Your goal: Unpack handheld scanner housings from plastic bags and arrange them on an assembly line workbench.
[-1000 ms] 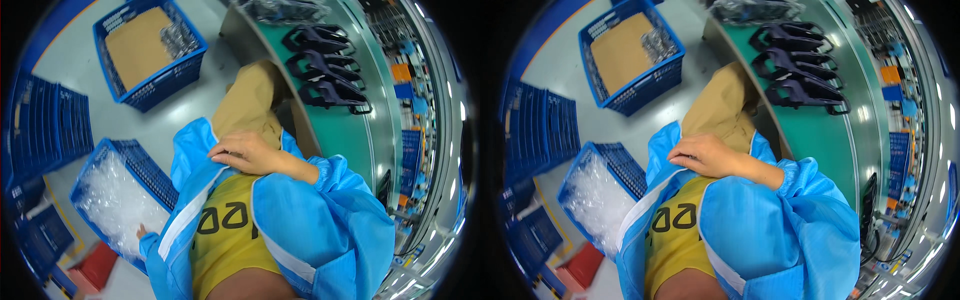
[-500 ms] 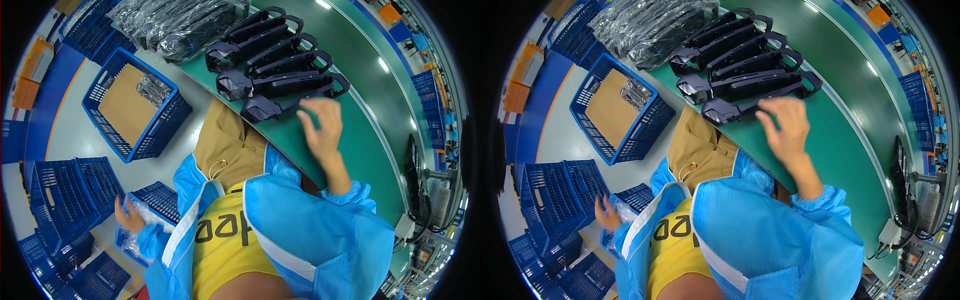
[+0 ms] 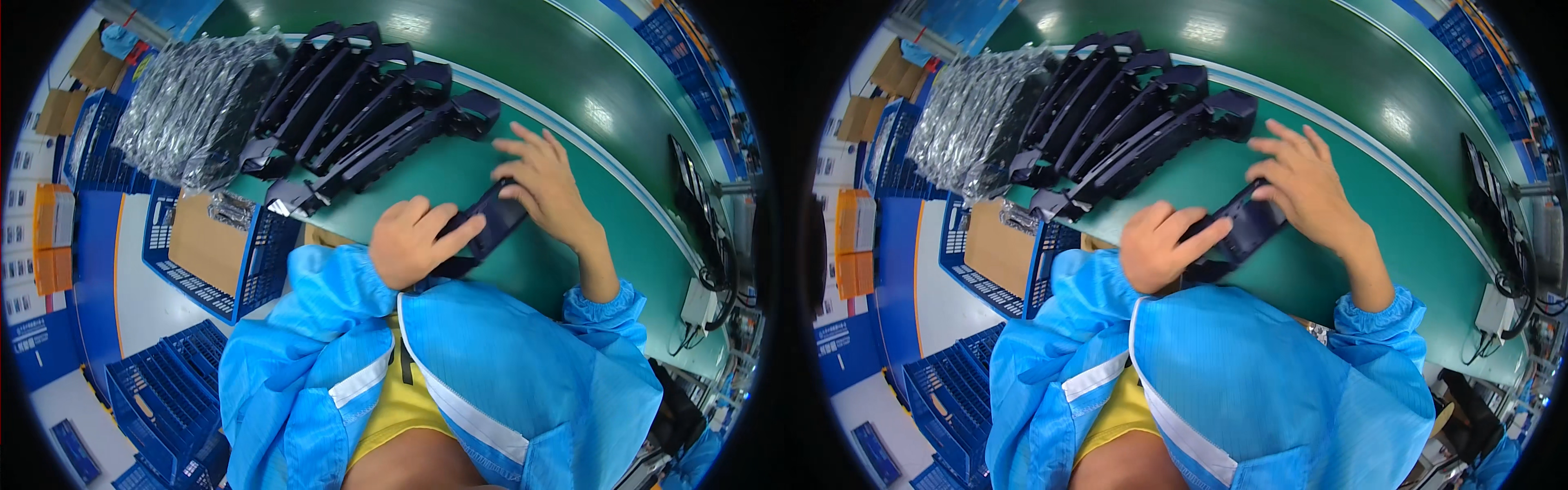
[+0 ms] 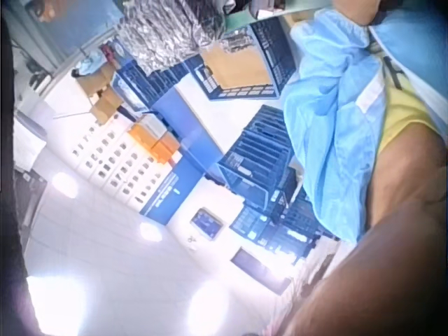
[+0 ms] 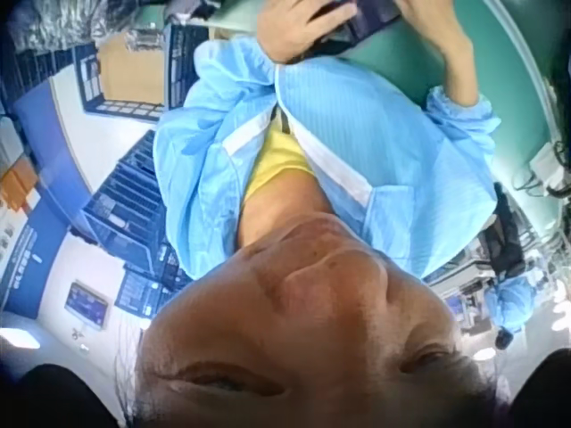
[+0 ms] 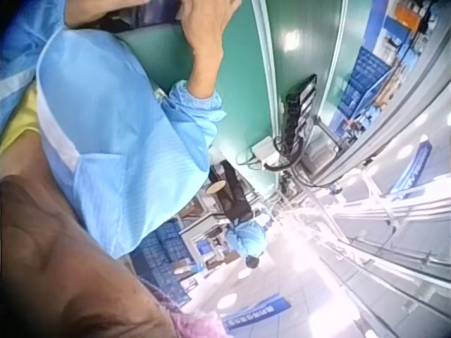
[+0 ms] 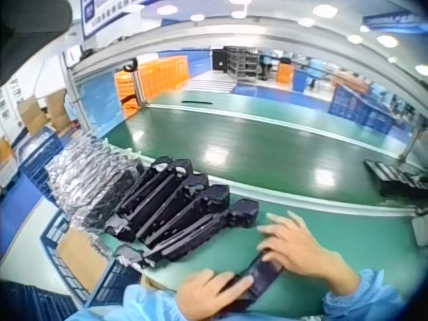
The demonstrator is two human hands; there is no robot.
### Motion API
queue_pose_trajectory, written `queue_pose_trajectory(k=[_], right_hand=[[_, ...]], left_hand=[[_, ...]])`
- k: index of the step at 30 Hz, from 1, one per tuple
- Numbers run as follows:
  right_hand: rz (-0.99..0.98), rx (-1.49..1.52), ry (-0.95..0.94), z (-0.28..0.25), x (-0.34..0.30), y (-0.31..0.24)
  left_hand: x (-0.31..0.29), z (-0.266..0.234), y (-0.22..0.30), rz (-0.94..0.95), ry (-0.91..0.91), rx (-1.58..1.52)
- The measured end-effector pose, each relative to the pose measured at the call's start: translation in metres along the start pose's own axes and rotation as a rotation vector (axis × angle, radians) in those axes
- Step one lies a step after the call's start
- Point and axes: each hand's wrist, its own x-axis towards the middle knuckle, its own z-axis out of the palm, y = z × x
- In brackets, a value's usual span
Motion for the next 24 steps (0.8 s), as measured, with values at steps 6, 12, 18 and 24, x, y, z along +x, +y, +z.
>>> queue_pose_trajectory(k=[6,12,18,24], right_hand=[[0.274,0.21,0.211,0.027,-0.051,-0.013],[0.536,0.398,0.437,0.037,-0.065,-0.001],[0.584,0.202,0.35,0.019,-0.062,0.008],[0.459,0.005,0.502,0.029,-0.059,0.003]], left_hand=[[0.026,0.071,0.017,-0.417,-0.007,-0.201],[0.046,0.09,0.028,-0.406,-0.036,-0.221],[0.059,0.097,0.044,-0.399,-0.133,-0.284],[0.055,0.095,0.042,-0.39,-0.23,-0.252]])
